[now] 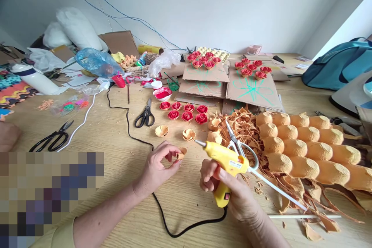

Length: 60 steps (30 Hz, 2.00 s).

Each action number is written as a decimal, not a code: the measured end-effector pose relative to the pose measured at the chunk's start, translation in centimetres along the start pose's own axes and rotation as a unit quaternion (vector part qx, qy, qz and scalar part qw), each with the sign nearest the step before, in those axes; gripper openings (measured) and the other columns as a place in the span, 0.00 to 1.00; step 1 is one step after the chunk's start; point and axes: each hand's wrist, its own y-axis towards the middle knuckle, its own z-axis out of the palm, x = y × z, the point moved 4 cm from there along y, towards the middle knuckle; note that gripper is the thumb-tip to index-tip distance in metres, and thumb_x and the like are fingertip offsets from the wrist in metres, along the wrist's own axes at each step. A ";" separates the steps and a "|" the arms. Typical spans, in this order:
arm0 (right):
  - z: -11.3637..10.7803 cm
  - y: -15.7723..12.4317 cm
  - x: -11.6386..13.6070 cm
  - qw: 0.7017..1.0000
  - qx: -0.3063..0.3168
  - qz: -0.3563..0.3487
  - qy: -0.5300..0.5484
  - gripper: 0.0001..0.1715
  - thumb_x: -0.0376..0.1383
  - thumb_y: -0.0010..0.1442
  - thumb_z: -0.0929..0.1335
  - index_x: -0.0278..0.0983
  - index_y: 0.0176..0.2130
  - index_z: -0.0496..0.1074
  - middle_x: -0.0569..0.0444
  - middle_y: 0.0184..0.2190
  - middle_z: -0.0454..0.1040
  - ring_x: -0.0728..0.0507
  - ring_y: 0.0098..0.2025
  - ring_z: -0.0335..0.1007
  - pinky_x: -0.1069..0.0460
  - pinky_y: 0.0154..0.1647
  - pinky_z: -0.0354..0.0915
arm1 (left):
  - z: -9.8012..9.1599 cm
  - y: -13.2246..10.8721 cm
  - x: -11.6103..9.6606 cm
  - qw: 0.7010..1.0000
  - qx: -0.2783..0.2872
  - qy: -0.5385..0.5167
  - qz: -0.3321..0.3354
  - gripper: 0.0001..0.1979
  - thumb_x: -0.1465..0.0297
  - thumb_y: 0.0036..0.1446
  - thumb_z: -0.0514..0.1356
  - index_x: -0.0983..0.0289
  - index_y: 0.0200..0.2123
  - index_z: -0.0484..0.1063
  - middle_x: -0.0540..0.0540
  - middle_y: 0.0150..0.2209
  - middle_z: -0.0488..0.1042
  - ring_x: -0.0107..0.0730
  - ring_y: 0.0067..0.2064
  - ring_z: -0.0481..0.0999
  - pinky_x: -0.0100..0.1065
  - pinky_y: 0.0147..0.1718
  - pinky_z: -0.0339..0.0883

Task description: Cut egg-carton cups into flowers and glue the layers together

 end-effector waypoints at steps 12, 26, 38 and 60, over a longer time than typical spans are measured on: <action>-1.6 0.8 0.0 0.979 -0.178 -0.087 -0.038 0.10 0.41 0.60 0.73 0.43 0.39 0.69 0.56 0.40 0.73 0.49 0.34 0.65 0.53 0.38 0.62 | 0.6 -0.4 -0.6 0.995 0.045 0.087 0.011 0.09 0.79 0.51 0.62 0.61 0.34 0.70 0.48 0.30 0.70 0.31 0.35 0.72 0.35 0.39 0.62; -0.6 1.3 -2.0 0.950 -0.168 -0.012 -0.263 0.16 0.46 0.56 0.73 0.41 0.40 0.68 0.51 0.47 0.75 0.47 0.33 0.63 0.50 0.36 0.63 | 0.9 -0.9 -2.6 0.995 0.072 0.057 0.042 0.06 0.77 0.53 0.63 0.61 0.33 0.70 0.49 0.30 0.71 0.31 0.35 0.71 0.35 0.40 0.62; 0.0 1.1 -0.3 0.919 -0.233 -0.039 -0.317 0.17 0.50 0.56 0.71 0.42 0.38 0.69 0.52 0.36 0.74 0.46 0.29 0.63 0.49 0.32 0.64 | 1.0 -1.2 -1.9 0.995 0.095 0.010 0.001 0.07 0.77 0.53 0.63 0.61 0.34 0.69 0.48 0.30 0.67 0.26 0.30 0.66 0.30 0.33 0.63; -2.0 0.4 2.9 0.949 -0.273 -0.130 -0.090 0.18 0.40 0.53 0.76 0.42 0.37 0.66 0.59 0.28 0.63 0.50 0.27 0.59 0.53 0.26 0.57 | 1.6 -1.3 -1.2 0.990 0.133 0.034 -0.040 0.08 0.78 0.52 0.63 0.61 0.34 0.69 0.48 0.30 0.70 0.27 0.31 0.68 0.29 0.31 0.62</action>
